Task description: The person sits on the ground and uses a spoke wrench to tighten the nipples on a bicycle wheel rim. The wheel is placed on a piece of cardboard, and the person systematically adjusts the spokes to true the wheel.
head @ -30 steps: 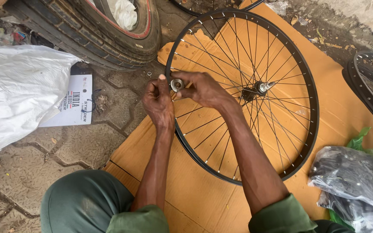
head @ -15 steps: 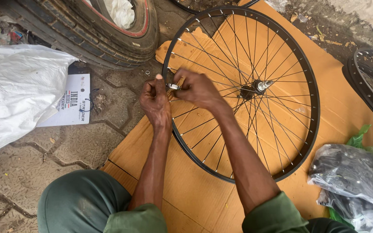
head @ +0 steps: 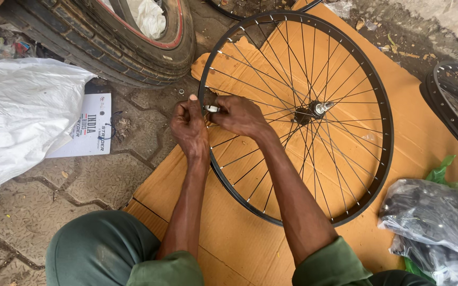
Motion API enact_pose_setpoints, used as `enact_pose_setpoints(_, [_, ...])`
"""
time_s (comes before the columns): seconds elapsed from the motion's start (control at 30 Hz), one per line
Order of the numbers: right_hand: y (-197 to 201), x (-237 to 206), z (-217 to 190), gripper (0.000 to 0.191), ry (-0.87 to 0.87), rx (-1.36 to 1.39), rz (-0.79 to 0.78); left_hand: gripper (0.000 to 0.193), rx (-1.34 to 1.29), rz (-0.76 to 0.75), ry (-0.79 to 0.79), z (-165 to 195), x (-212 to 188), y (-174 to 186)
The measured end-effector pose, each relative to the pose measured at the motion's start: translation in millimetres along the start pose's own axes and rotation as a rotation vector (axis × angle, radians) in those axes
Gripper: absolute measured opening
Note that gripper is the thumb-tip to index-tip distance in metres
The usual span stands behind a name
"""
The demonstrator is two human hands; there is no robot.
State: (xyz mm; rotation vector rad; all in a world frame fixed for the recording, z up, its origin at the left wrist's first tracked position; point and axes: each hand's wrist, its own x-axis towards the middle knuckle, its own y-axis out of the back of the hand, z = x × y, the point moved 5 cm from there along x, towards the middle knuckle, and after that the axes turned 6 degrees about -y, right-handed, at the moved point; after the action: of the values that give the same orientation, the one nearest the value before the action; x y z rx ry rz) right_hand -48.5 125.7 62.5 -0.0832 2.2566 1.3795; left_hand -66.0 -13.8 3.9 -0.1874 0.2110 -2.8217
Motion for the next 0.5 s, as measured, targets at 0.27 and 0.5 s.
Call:
enact_pose_setpoints(0.27, [11,-8,-5,0.032,0.134,0.465,-0.037,0.038,-0.084,-0.003,0.033,-6,0,-1])
enact_pose_setpoints(0.5, [7,-8,-5,0.040,0.309,0.459,0.015,0.037,-0.177,-0.006,-0.007,-4,1,-3])
